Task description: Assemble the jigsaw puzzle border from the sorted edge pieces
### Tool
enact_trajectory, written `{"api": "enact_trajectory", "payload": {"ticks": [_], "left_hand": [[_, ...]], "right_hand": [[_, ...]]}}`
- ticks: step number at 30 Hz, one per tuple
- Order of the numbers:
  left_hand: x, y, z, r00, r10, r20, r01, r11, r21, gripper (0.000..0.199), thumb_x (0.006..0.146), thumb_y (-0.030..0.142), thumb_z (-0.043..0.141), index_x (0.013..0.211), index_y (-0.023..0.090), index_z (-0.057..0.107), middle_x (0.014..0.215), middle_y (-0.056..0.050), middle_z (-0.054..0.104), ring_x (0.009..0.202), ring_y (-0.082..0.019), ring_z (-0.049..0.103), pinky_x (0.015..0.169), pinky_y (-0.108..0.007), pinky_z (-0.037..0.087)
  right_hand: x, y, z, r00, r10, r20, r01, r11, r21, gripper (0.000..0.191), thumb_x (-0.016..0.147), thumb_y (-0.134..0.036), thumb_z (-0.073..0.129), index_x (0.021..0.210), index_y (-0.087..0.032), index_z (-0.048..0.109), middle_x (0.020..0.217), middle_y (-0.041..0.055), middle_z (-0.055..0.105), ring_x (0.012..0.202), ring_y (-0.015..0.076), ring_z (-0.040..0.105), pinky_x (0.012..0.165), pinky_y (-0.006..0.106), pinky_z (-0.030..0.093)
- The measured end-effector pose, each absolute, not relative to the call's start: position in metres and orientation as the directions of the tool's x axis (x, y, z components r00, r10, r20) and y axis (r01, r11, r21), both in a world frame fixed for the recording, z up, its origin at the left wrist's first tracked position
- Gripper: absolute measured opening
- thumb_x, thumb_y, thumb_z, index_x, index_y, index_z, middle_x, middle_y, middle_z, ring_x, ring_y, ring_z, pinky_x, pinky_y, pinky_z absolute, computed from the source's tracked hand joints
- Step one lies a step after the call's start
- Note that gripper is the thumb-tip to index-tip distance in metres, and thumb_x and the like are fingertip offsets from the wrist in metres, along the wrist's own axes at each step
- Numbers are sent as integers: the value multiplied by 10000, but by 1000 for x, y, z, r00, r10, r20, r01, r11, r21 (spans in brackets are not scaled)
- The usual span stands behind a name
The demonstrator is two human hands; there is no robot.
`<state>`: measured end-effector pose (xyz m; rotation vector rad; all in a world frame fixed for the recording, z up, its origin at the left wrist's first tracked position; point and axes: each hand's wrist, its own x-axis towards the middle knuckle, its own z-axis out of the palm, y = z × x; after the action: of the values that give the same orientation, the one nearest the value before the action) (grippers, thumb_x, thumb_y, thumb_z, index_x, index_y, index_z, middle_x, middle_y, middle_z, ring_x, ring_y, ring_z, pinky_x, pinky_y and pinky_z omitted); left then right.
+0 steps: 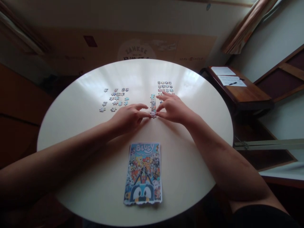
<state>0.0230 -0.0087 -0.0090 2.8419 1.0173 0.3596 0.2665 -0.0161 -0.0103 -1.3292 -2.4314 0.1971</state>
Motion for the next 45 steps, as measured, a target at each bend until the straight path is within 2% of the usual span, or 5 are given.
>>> {"api": "enact_trajectory", "payload": {"ticks": [16, 20, 26, 32, 45], "left_hand": [[16, -5, 1, 766, 573, 292, 568, -816, 110, 330, 900, 155, 476, 1061, 248, 749, 1107, -52, 713, 837, -183, 659, 650, -292, 478], [-17, 19, 28, 498, 670, 550, 746, -655, 121, 269, 795, 77, 479, 905, 184, 699, 934, -45, 716, 668, -158, 595, 587, -288, 438], [-71, 54, 56, 143, 591, 794, 849, -486, 208, 162, 698, 45, 469, 670, 192, 531, 690, -12, 580, 631, -149, 532, 620, -280, 420], [-82, 64, 47, 119, 615, 779, 817, -507, 276, 165, 667, 39, 464, 635, 198, 493, 654, 1, 546, 619, -146, 518, 592, -271, 393], [-86, 64, 46, 146, 762, 631, 860, -413, 299, 199, 689, 60, 440, 620, 192, 572, 632, -15, 601, 616, -168, 531, 599, -294, 374]], "right_hand": [[267, -22, 1, -455, 818, 353, 789, 554, -265, 157, 902, -302, 662, 945, -239, 799, 1460, 32, 536, 1449, 368, 356, 1160, 604, 345], [262, -26, 6, -401, 776, 487, 781, 567, -261, 167, 916, -294, 632, 963, -237, 781, 1447, 60, 546, 1437, 344, 383, 1131, 601, 387], [245, -34, 16, -347, 664, 662, 704, 651, -284, 157, 925, -266, 612, 838, -210, 730, 1287, 95, 638, 1269, 293, 545, 1038, 515, 477], [242, -43, 27, -245, 645, 724, 647, 665, -373, 362, 864, -157, 626, 557, -190, 436, 688, 26, 541, 729, 168, 535, 647, 316, 449], [236, -51, 26, -226, 652, 723, 597, 680, -426, 432, 831, -42, 615, 644, -189, 255, 631, -22, 363, 616, 109, 381, 541, 258, 327]]}}
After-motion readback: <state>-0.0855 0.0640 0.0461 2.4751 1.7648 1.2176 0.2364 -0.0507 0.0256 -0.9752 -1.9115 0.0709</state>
